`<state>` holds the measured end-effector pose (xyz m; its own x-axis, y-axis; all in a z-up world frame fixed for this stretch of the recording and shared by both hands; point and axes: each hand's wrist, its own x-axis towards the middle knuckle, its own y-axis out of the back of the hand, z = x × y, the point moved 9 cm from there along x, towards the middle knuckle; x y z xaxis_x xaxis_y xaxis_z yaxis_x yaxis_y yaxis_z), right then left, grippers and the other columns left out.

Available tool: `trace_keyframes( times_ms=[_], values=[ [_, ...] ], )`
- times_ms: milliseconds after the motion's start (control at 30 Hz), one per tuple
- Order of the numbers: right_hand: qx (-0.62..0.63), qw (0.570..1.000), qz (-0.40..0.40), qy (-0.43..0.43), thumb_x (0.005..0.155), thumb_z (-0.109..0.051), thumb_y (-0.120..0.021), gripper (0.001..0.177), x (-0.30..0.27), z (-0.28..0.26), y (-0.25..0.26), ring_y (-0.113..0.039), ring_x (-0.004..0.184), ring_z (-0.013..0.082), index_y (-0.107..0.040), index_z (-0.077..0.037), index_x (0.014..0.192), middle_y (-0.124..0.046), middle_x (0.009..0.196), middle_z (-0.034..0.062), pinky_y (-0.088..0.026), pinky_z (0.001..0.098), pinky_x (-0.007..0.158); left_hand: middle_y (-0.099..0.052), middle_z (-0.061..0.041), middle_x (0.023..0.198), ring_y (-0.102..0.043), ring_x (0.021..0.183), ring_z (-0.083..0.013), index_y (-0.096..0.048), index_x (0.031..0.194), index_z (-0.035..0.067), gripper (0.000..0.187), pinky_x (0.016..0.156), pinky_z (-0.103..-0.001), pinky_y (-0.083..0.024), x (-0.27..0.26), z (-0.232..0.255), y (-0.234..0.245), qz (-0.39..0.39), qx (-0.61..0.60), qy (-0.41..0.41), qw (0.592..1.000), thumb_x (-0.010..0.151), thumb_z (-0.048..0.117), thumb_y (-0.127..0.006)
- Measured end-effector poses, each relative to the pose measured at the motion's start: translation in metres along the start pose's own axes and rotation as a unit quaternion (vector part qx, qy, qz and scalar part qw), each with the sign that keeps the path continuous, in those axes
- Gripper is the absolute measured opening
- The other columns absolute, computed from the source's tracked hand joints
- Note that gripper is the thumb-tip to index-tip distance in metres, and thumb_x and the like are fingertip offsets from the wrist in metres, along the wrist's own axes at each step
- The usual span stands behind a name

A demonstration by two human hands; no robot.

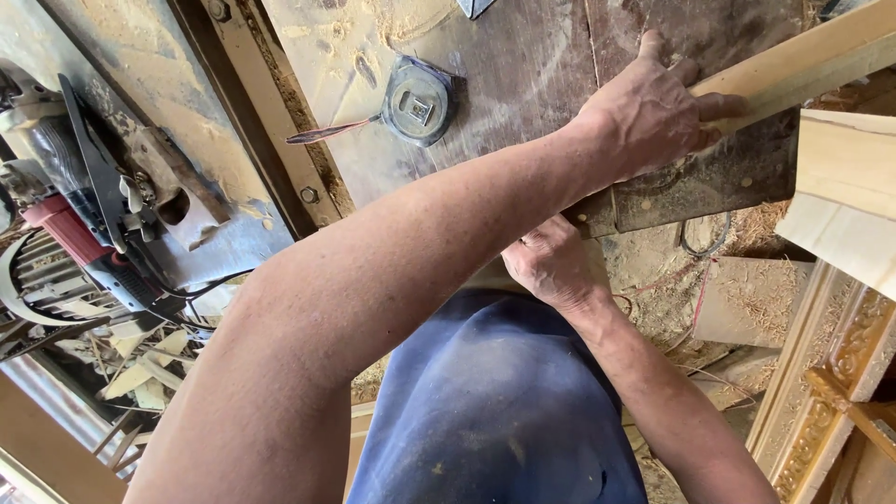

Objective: Measuring a wooden plank with a tape measure and marking cut lines using a square and pencil.

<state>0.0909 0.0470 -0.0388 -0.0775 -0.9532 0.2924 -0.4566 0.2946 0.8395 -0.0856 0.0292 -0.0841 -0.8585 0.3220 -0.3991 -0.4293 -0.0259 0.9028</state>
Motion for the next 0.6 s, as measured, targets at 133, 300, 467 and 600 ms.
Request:
trace_keyframes(
  times_ms=[133,300,467,600],
  values=[
    [0.015,0.999,0.030,0.015,0.078,0.014,-0.071,0.018,-0.002,0.001,0.002,-0.069,0.087,0.0275,-0.073,-0.003,0.083,-0.071,0.112,0.0128,-0.062,0.0362,0.084,-0.016,0.014,0.162,-0.041,0.135,-0.0443,-0.039,0.156,0.046,0.055,0.105,-0.079,-0.038,-0.002,0.000,0.002,-0.017,-0.019,-0.004,1.000,0.105,0.032,-0.057],
    [0.030,0.998,0.045,0.012,0.080,0.015,-0.069,0.022,0.007,-0.003,0.013,-0.068,0.085,0.0285,-0.076,-0.001,0.094,-0.071,0.107,0.0111,-0.060,0.0380,0.079,-0.022,0.016,0.158,-0.042,0.128,-0.0405,-0.045,0.151,0.048,0.052,0.099,-0.075,-0.043,-0.008,-0.001,0.002,0.018,0.000,0.001,1.000,0.104,0.030,-0.057],
    [0.019,0.999,0.035,-0.006,0.087,0.005,-0.072,0.023,0.003,-0.001,0.024,-0.070,0.093,0.0270,-0.077,-0.008,0.106,-0.073,0.110,0.0076,-0.058,0.0398,0.078,-0.021,0.021,0.161,-0.050,0.120,-0.0318,-0.046,0.147,0.054,0.054,0.097,-0.060,-0.044,-0.017,-0.002,0.016,0.034,0.027,0.006,0.999,0.099,0.033,-0.061],
    [0.165,0.973,0.058,-0.149,0.090,-0.013,-0.066,0.030,-0.039,0.026,0.036,-0.054,0.080,0.0243,-0.070,-0.015,0.120,-0.055,0.108,0.0087,-0.051,0.0362,0.067,-0.010,0.016,0.167,-0.033,0.141,-0.0346,-0.036,0.154,0.048,0.060,0.106,-0.067,-0.035,-0.019,-0.001,0.013,-0.033,0.014,-0.002,0.999,0.100,0.033,-0.058]
  ],
)
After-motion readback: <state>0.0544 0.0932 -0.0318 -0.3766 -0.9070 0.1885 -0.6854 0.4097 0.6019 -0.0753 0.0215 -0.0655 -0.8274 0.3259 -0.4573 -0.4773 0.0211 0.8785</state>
